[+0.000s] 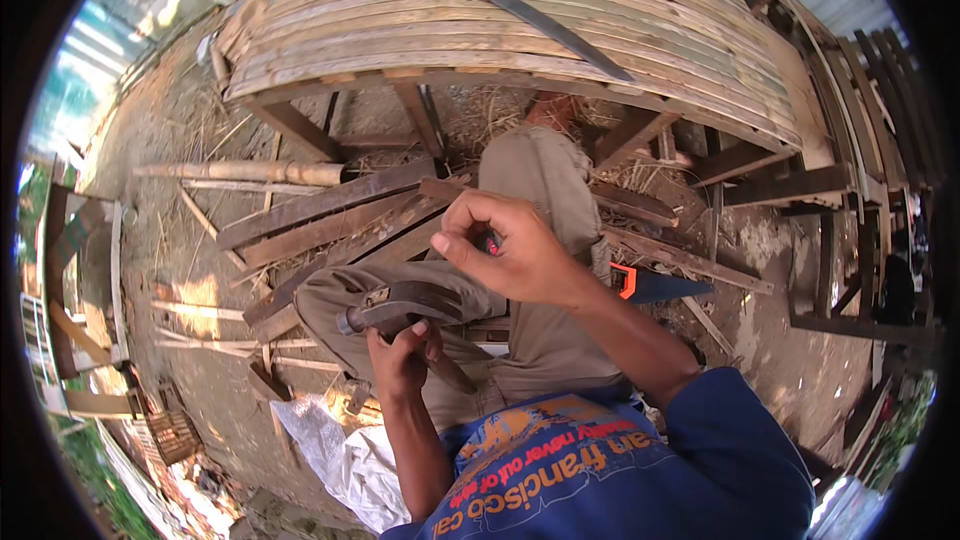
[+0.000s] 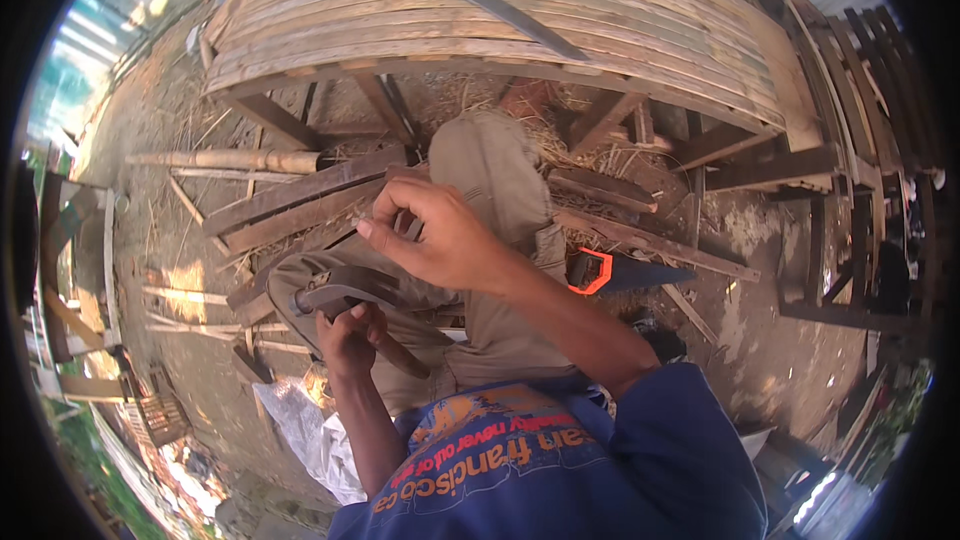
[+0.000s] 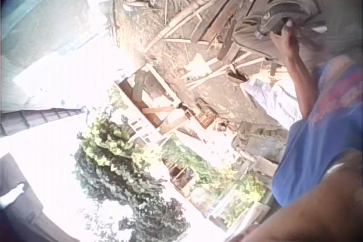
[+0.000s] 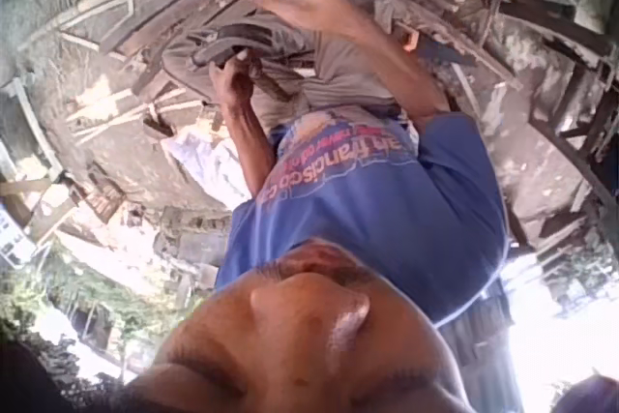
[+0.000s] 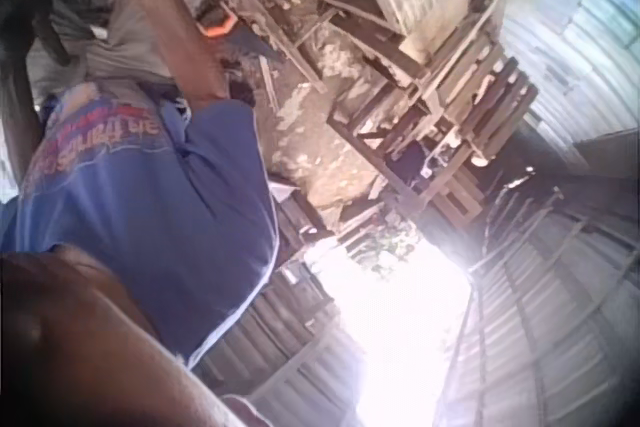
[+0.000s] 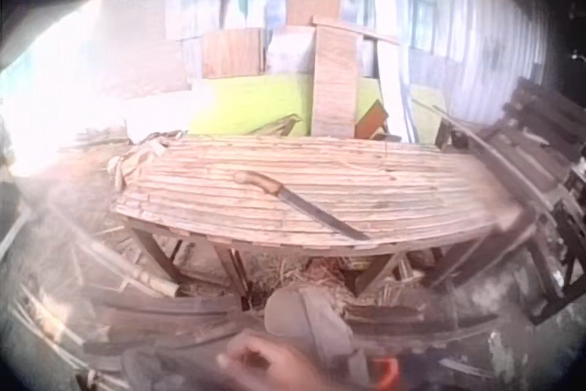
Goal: The person sits on the ground and uses a hammer to drive nails into a wooden plank attached to a curved wooden structure. They then use a metal bar to pry or adjust parts of the structure.
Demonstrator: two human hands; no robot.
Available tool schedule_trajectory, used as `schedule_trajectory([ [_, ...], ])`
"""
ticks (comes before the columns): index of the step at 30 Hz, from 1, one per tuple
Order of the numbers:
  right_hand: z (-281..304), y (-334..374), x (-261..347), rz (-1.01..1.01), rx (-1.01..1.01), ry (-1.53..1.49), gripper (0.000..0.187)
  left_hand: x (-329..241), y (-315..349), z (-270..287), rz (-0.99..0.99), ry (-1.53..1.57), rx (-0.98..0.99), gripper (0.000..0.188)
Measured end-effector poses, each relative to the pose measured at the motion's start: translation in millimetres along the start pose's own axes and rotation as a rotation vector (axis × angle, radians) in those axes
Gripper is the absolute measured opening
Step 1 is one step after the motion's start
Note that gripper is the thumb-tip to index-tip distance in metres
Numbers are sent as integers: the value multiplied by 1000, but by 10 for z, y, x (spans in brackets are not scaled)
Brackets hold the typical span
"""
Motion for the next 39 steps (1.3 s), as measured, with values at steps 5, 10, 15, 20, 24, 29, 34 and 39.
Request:
schedule_trajectory([
  [5,901,1058,-181,-270,-532,-443,17,236,-261,-781,150,8,230,32],
  [10,2111,1886,-926,-404,-741,-85,23,388,-449,-1485,214,-16,379,31],
  [15,3789,2923,-2863,-901,-471,912,51,583,-534,-1899,285,-68,472,30],
  [20,4035,3127,-3624,-1151,8,1219,90,779,-539,-1666,275,-161,448,43],
  [24,3968,3087,-3889,-1042,-1,1314,86,848,-506,-1675,330,-29,524,41],
  [29,4057,2955,-3954,-1139,112,1467,80,818,-537,-1627,318,-86,374,40],
  [34,3949,2705,-3400,-1066,139,1352,92,783,-526,-1478,244,-104,418,36],
  [39,3769,2532,-2501,-1099,112,972,104,744,-454,-1542,208,-82,479,31],
])
Point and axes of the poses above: each hand's wrist, its own y-axis away from the middle knuckle, its own z-axis out of the back of the hand, x = y × z, the point moved 10 cm from there along -y, towards the middle knuckle, and after that the axes turned 4 degrees about z, right-handed, at the moved point
